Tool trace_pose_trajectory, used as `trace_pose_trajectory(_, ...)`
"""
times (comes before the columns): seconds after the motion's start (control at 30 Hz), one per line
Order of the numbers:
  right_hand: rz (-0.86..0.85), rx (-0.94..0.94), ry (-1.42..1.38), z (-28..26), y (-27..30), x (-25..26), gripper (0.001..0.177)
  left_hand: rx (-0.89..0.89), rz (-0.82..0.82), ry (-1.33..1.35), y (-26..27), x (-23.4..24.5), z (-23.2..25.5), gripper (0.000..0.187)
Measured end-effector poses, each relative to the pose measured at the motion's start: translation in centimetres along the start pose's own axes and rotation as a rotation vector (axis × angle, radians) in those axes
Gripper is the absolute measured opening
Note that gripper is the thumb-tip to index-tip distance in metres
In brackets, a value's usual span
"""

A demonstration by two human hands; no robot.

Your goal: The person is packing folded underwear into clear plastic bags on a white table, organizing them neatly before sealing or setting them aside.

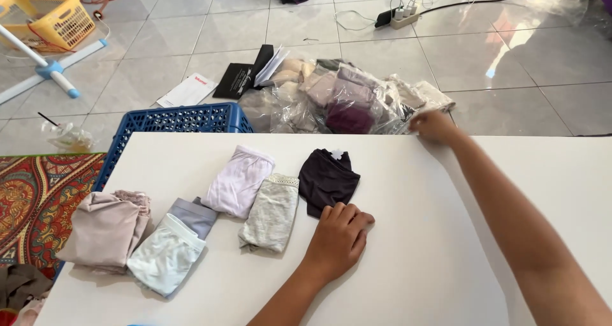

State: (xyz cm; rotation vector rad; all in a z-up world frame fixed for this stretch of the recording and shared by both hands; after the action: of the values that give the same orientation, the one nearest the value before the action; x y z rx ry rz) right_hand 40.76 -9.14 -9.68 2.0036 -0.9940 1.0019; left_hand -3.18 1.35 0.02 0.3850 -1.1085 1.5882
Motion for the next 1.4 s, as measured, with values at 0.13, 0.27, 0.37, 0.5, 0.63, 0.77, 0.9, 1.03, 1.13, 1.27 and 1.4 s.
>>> trace_pose_trajectory(0.13,0.037,-0.130,0.346,-5.6,8.1,1.8,0.043,0.035,-0.047,0.023,-0.3,0.1,0.1,0.023)
trace_pose_trajectory(0.27,0.138,-0.019,0.334,-6.5,9.3,2.2,0.041,0.051,-0.059,0.017,-0.4,0.2,0.2,0.024)
trace_pose_trajectory(0.37,0.124,-0.007,0.317,-6.4,9.3,2.1,0.042,0.047,-0.056,0.008,-0.5,0.1,0.1,0.024)
trace_pose_trajectory(0.5,0.127,0.017,0.315,-6.6,9.7,2.2,0.041,0.050,-0.059,-0.003,-0.5,0.1,0.1,0.026)
trace_pose_trajectory(0.63,0.126,0.015,0.303,-6.5,9.6,2.2,0.040,0.055,-0.065,-0.006,-0.4,0.0,0.0,0.025)
trace_pose_trajectory(0.77,0.118,0.019,0.294,-6.4,9.5,2.1,0.041,0.064,-0.086,0.004,-0.5,0.0,0.1,0.025)
trace_pose_trajectory(0.9,0.089,0.021,0.294,-7.0,9.9,2.4,0.042,0.061,-0.082,0.015,-0.5,0.1,0.1,0.025)
trace_pose_trajectory(1.03,0.118,0.029,0.300,-6.3,9.4,1.8,0.042,0.069,-0.081,0.014,-0.4,0.1,0.1,0.024)
trace_pose_trajectory(1.13,0.290,0.156,0.213,-6.3,9.4,2.2,0.026,0.066,-0.078,0.042,-0.6,0.3,0.2,0.025)
trace_pose_trajectory(1.27,0.750,0.488,0.135,-7.3,11.3,3.7,0.019,0.087,0.175,-0.210,-0.4,1.3,-0.4,0.046)
trace_pose_trajectory(1.4,1.042,0.589,0.068,-7.2,13.2,5.0,0.022,0.093,0.266,-0.403,0.0,2.2,-2.8,0.073)
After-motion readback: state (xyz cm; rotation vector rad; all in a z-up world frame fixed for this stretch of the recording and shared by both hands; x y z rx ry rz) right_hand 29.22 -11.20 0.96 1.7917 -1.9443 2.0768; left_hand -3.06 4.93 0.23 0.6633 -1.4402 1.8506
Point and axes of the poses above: each hand's wrist, its own y-axis away from the middle knuckle, its own x-axis out of the back of the hand, z = x × y, the point moved 5 cm from there along -y, towards the middle knuckle, and after that the axes turned 7 degrees about y, right-handed, at the moved point
